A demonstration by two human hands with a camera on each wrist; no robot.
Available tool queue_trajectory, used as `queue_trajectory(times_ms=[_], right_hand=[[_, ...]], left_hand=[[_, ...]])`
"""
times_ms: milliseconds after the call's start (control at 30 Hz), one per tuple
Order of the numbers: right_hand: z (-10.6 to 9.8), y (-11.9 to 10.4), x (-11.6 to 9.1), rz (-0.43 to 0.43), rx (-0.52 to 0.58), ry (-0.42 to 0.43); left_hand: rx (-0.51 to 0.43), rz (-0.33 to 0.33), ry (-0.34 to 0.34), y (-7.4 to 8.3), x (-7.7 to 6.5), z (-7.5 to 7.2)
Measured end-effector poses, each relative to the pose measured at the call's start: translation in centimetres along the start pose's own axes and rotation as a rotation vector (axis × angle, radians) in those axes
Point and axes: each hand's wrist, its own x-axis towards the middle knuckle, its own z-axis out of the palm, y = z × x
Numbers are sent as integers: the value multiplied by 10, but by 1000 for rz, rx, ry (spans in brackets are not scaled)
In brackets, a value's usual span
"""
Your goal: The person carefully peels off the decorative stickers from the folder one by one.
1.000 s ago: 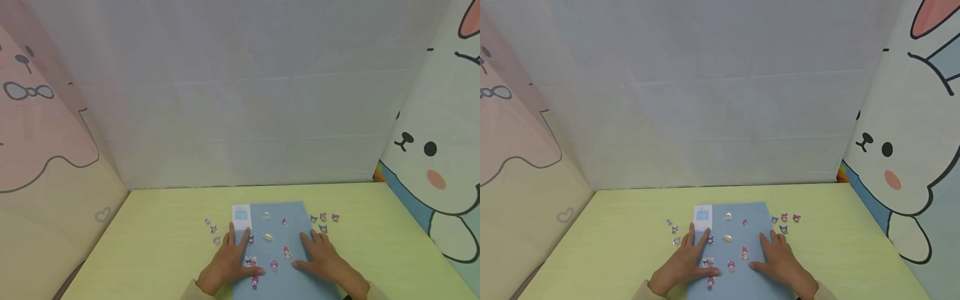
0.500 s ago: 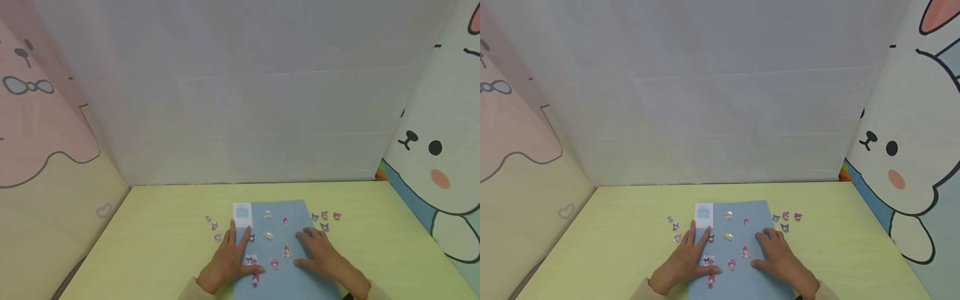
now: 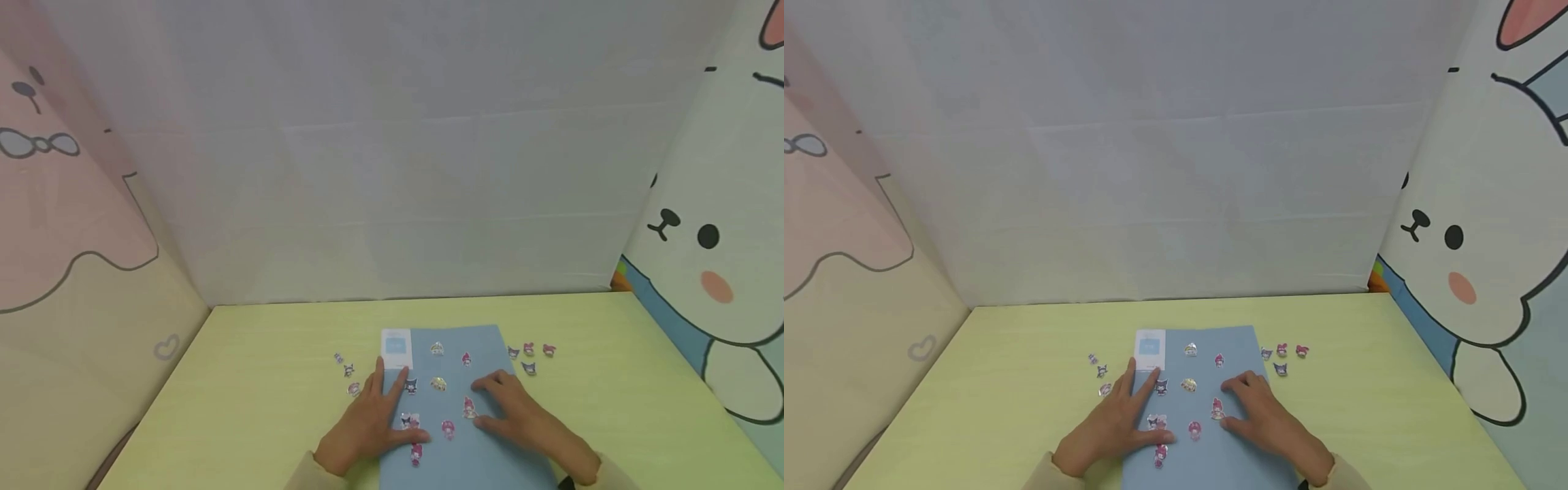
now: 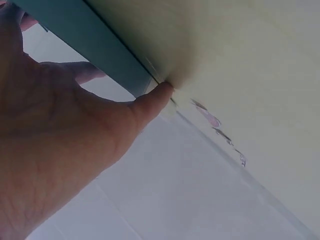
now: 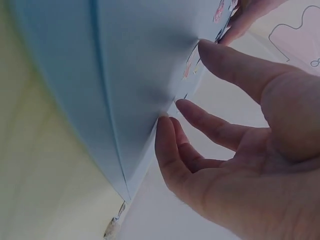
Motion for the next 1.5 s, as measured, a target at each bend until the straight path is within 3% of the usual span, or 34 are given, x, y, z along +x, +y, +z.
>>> queue_trajectory(times_ms=[300, 567, 833, 1067, 1333, 1500], right_hand=[[2, 1, 2, -9, 18, -18], [3, 0, 1, -53, 13, -29], [4, 0, 0, -92, 32, -39], [4, 0, 1, -138, 60, -8], [2, -1, 3, -55, 145, -44], [2, 0, 4, -104, 183, -47]], left_hand=[[-152, 84, -107, -16, -1, -18], [-139, 136, -68, -14, -2, -19], [-144, 103, -73, -11, -3, -17], [-148, 119, -62, -14, -3, -16], [-172, 104, -94, -13, -3, -18], [-196, 79, -129, -14, -4, -22]])
